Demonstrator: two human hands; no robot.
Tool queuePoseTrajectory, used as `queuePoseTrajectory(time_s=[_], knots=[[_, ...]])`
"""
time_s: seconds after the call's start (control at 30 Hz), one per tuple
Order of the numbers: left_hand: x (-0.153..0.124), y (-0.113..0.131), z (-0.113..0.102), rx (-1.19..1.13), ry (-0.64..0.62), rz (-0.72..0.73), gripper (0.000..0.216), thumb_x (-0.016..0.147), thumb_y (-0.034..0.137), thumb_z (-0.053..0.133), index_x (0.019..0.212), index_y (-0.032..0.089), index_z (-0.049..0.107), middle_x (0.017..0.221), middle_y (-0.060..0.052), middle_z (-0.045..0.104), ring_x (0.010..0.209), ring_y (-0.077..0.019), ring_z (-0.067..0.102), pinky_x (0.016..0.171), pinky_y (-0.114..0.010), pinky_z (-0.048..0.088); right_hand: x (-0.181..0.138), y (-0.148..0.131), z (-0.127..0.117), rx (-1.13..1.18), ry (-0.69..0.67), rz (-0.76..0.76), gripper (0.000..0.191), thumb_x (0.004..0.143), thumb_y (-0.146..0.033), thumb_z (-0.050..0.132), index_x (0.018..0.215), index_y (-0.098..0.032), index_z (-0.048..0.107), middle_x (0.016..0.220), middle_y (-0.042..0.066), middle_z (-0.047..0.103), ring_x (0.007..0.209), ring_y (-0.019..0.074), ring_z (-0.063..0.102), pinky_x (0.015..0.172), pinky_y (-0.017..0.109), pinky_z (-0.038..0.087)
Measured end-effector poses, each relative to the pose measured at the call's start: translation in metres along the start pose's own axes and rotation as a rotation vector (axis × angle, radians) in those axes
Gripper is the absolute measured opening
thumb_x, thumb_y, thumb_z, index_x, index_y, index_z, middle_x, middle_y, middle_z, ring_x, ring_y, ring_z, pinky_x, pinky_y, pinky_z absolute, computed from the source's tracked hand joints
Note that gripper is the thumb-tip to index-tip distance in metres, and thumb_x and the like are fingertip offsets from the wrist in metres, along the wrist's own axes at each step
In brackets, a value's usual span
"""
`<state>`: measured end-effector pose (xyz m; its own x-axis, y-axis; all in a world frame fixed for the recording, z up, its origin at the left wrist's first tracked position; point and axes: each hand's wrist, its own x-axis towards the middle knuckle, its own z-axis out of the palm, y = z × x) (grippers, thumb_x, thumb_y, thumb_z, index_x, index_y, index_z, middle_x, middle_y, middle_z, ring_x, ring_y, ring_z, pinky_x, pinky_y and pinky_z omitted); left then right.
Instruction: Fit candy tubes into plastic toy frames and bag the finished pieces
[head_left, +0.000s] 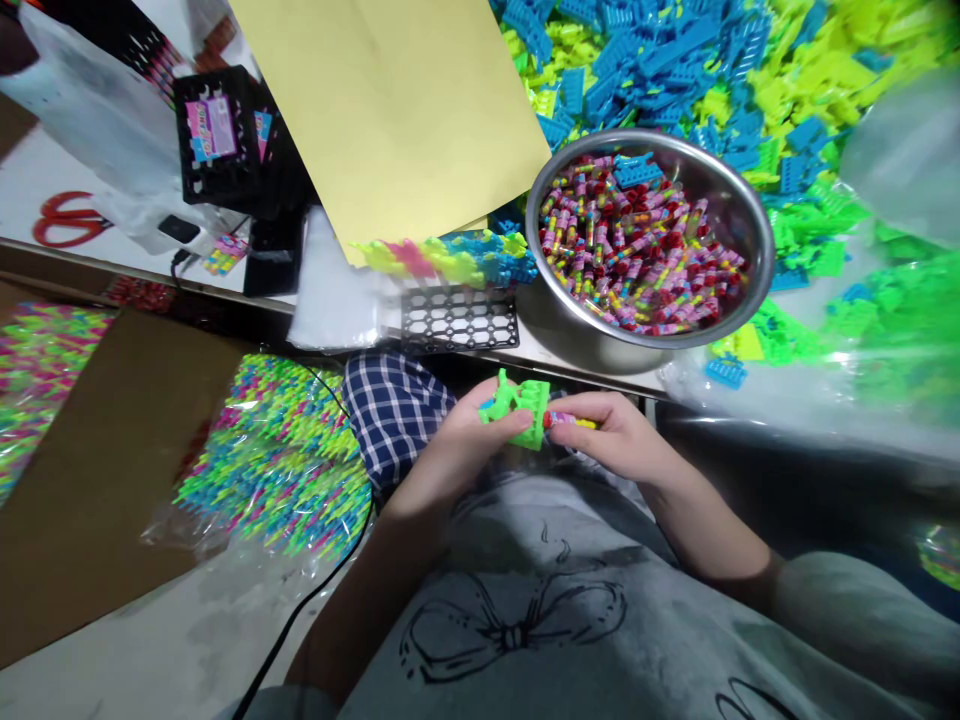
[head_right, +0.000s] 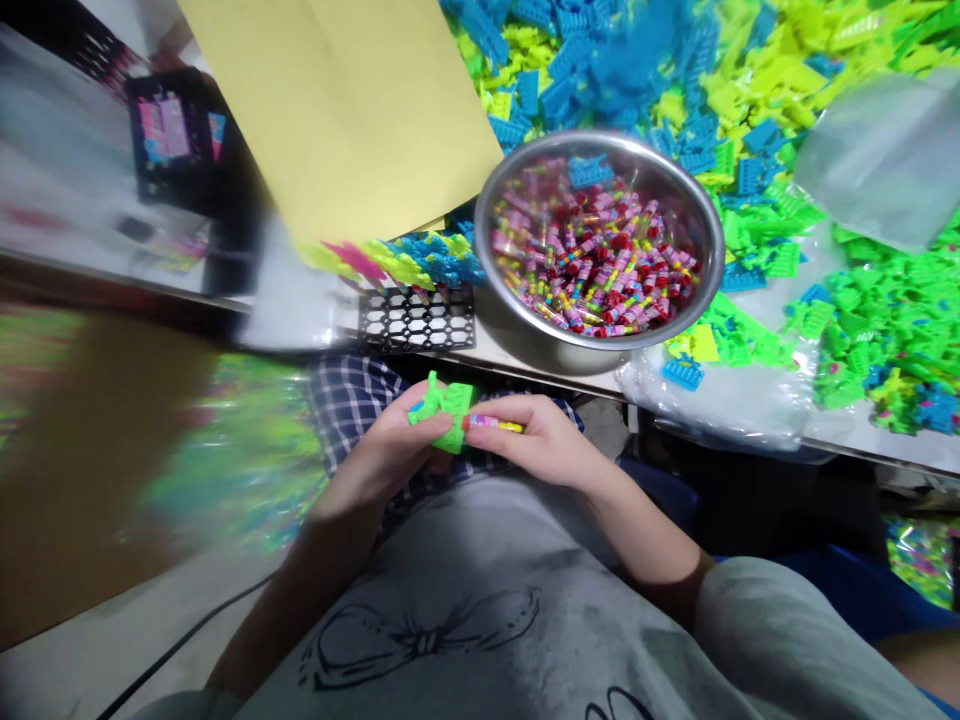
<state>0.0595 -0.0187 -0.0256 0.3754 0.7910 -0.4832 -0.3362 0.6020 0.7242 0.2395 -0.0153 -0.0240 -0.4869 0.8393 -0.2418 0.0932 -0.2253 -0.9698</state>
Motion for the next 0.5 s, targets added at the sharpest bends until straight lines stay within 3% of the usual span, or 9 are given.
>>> queuePoseTrajectory(time_s=[0.13, 0.23, 0.37, 0.5], knots=[[-0.003, 0.001, 0.004, -0.014, -0.025, -0.055, 0.030, 0.065, 0.028, 0.069, 0.090, 0.018, 0.056, 0.066, 0.004, 0.054, 0.050, -0.0051, 0.047, 0.048, -0.018, 0.035, -0.005, -0.004, 0.001, -0.115, 0.033, -0.102, 0.020, 0.077, -0.029, 0.062, 0.094, -0.023, 0.070, 0.082, 0.001, 0.069, 0.074, 0.0149, 0.061, 0.064, 0.021, 0.046], [-0.005, 0.002, 0.007, 0.025, 0.046, -0.042, 0.034, 0.061, 0.029, 0.072, 0.089, 0.018, 0.055, 0.072, 0.003, 0.056, 0.058, -0.0074, 0.051, 0.053, -0.019, 0.038, -0.007, -0.008, 0.000, -0.178, 0.027, -0.129, 0.021, 0.078, -0.028, 0.061, 0.096, -0.023, 0.069, 0.081, 0.001, 0.069, 0.069, 0.0137, 0.061, 0.061, 0.020, 0.045], [-0.006, 0.001, 0.007, 0.147, 0.131, 0.034, 0.033, 0.060, 0.031, 0.072, 0.084, 0.017, 0.054, 0.068, 0.004, 0.053, 0.056, -0.0065, 0.047, 0.052, -0.019, 0.036, -0.008, -0.013, -0.001, -0.200, -0.007, -0.076, 0.022, 0.078, -0.028, 0.060, 0.098, -0.021, 0.069, 0.076, 0.001, 0.068, 0.066, 0.0133, 0.059, 0.058, 0.020, 0.044], [-0.007, 0.001, 0.006, 0.137, 0.071, 0.023, 0.032, 0.062, 0.030, 0.071, 0.085, 0.017, 0.054, 0.068, 0.003, 0.053, 0.056, -0.0065, 0.046, 0.050, -0.019, 0.034, -0.007, -0.009, -0.002, -0.118, -0.034, -0.019, 0.025, 0.076, -0.030, 0.063, 0.097, -0.018, 0.069, 0.076, 0.002, 0.068, 0.063, 0.0129, 0.058, 0.057, 0.021, 0.044]])
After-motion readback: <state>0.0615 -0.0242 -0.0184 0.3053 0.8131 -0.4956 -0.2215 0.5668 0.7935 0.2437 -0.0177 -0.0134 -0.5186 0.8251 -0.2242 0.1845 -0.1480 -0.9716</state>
